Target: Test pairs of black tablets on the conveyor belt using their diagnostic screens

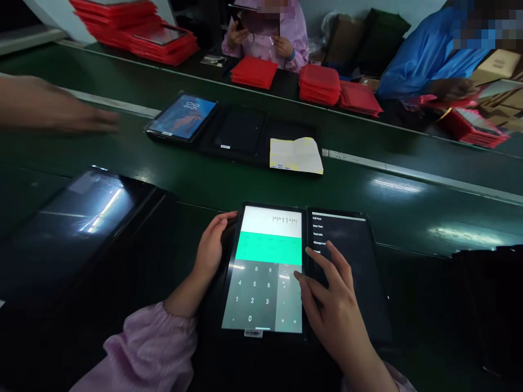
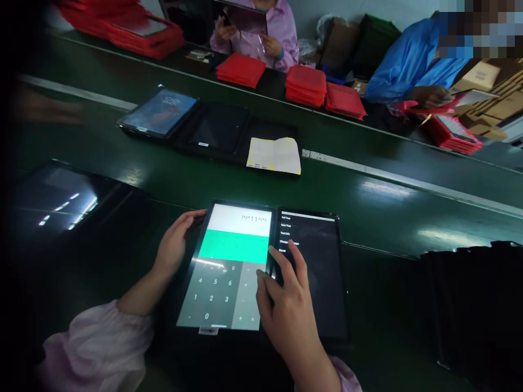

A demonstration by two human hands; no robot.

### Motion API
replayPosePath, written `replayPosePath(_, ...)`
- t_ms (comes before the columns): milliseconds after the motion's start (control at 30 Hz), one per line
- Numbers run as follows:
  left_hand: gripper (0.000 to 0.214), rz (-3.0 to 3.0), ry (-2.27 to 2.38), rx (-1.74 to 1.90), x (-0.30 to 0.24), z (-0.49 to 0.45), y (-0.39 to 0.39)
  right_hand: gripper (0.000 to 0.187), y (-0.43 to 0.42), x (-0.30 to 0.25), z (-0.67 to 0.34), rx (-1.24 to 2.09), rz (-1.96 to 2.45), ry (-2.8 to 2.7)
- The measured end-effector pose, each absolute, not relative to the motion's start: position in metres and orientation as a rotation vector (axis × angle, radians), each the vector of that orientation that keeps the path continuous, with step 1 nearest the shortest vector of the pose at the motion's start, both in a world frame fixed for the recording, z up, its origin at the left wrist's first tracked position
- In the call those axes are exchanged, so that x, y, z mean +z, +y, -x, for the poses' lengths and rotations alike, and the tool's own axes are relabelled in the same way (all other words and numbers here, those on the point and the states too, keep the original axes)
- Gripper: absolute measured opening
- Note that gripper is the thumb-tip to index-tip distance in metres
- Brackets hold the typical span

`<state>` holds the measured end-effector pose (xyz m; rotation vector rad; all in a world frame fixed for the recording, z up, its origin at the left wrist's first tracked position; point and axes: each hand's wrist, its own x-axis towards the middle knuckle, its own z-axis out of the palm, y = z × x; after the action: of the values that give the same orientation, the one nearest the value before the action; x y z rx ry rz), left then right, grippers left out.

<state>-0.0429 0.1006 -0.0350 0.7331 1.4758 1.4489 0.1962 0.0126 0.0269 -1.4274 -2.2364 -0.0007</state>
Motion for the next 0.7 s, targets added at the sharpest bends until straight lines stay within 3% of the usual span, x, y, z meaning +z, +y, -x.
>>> replayPosePath(700,0.030,-0.743,1.515,1.416,-0.0294,0.0425,0.0970,0.037,0.0144,0.0280,-0.1904,0.011,1.451,-2.213)
